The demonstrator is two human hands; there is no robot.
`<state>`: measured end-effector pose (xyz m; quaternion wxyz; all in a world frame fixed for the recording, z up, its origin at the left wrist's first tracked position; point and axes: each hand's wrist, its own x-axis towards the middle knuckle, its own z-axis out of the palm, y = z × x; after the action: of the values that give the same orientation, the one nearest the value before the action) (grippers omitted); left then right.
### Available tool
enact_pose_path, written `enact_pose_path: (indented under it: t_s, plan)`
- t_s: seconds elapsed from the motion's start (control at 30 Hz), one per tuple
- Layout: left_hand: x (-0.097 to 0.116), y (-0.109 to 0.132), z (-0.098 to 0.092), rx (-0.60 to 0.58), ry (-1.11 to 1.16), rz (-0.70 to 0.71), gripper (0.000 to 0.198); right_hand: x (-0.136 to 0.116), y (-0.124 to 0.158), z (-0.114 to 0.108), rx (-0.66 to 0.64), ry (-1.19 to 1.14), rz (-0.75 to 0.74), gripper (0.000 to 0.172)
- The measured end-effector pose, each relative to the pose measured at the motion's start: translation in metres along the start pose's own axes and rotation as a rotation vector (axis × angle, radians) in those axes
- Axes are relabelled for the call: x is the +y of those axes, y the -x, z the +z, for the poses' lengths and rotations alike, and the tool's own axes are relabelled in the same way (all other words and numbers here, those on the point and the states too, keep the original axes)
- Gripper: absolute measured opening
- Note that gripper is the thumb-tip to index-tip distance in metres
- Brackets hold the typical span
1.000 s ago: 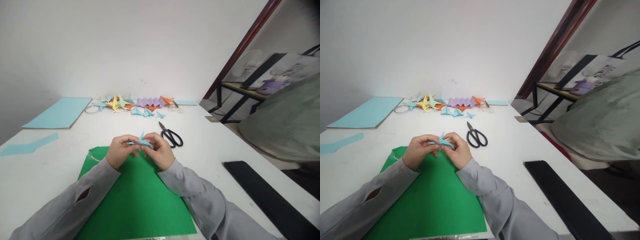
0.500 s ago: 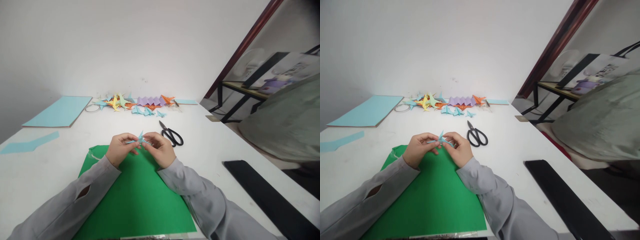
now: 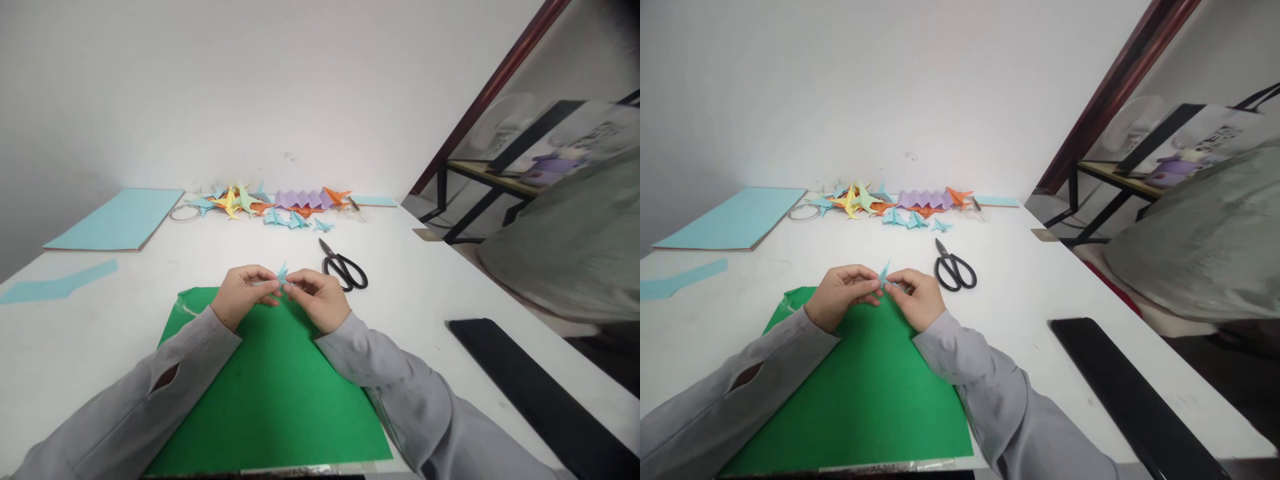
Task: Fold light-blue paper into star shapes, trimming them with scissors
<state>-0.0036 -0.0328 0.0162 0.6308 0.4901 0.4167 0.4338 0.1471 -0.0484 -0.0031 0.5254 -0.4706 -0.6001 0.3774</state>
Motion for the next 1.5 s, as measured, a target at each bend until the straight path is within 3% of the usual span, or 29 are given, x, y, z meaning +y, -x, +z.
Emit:
enact_pose_path:
  t_s: [0.17,0.37,0.7,1.17,1.5]
  plan:
    - [0.003,0.0,0.0,-0.051,-0.009,-0.136,0.027,0.0,-0.003,-0.001,-0.089,-0.239,0.208,0.021]
    - [0.0,0.001,0.002,-0.015,-0.027,-0.12,0.022,0.0,-0.003,-0.002,-0.17,-0.358,0.32,0.031]
    - [0.001,0.005,0.008,0.021,0.011,-0.128,0.019,0.007,-0.003,-0.001,-0.125,-0.463,0.317,0.027]
    - [0.003,0.005,0.011,0.073,0.129,-0.15,0.011,-0.008,-0.002,0.004,0.004,-0.653,0.508,0.017]
    - [0.0,0.006,0.013,0.114,0.124,-0.05,0.018,0.0,-0.001,0.005,-0.009,-0.705,0.46,0.024]
